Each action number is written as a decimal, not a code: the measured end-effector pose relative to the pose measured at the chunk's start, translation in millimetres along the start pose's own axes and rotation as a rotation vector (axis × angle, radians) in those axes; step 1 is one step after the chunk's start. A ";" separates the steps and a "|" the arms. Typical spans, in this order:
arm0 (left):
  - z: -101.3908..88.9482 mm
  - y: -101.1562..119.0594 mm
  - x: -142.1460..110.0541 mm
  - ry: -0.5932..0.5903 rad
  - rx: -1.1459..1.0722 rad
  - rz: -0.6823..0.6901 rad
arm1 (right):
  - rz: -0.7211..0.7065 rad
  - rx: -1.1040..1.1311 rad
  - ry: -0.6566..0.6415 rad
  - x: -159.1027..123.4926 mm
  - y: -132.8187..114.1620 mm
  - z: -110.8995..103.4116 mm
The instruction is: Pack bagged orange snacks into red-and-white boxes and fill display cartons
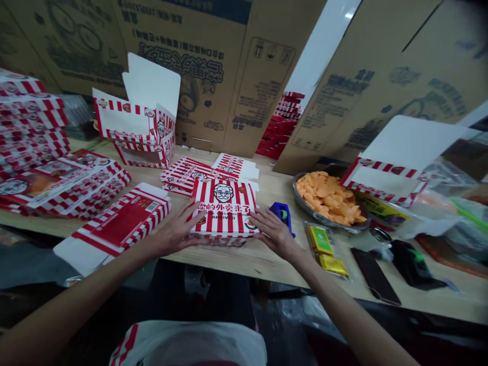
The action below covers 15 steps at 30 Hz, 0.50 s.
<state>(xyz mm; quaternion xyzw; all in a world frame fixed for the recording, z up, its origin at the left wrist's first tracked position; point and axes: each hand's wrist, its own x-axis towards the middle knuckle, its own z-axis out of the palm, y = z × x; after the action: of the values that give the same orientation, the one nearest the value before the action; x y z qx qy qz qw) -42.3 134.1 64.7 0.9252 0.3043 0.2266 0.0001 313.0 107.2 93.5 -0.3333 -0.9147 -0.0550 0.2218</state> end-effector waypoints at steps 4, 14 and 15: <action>6.2 -4.6 -2.7 0.065 0.004 -0.033 | -0.053 0.018 0.160 6.3 -8.8 16.0; -11.1 8.6 8.2 -0.016 0.287 -0.004 | -0.112 -0.040 0.270 0.5 -17.5 35.7; -13.9 12.4 11.9 -0.037 0.319 0.003 | -0.118 -0.076 0.281 -0.9 -18.2 38.7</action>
<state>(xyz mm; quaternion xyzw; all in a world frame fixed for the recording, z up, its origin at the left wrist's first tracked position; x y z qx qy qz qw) -32.7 128.8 83.8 0.9180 0.3349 0.1581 -0.1417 287.8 102.3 59.3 -0.2760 -0.8899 -0.1486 0.3315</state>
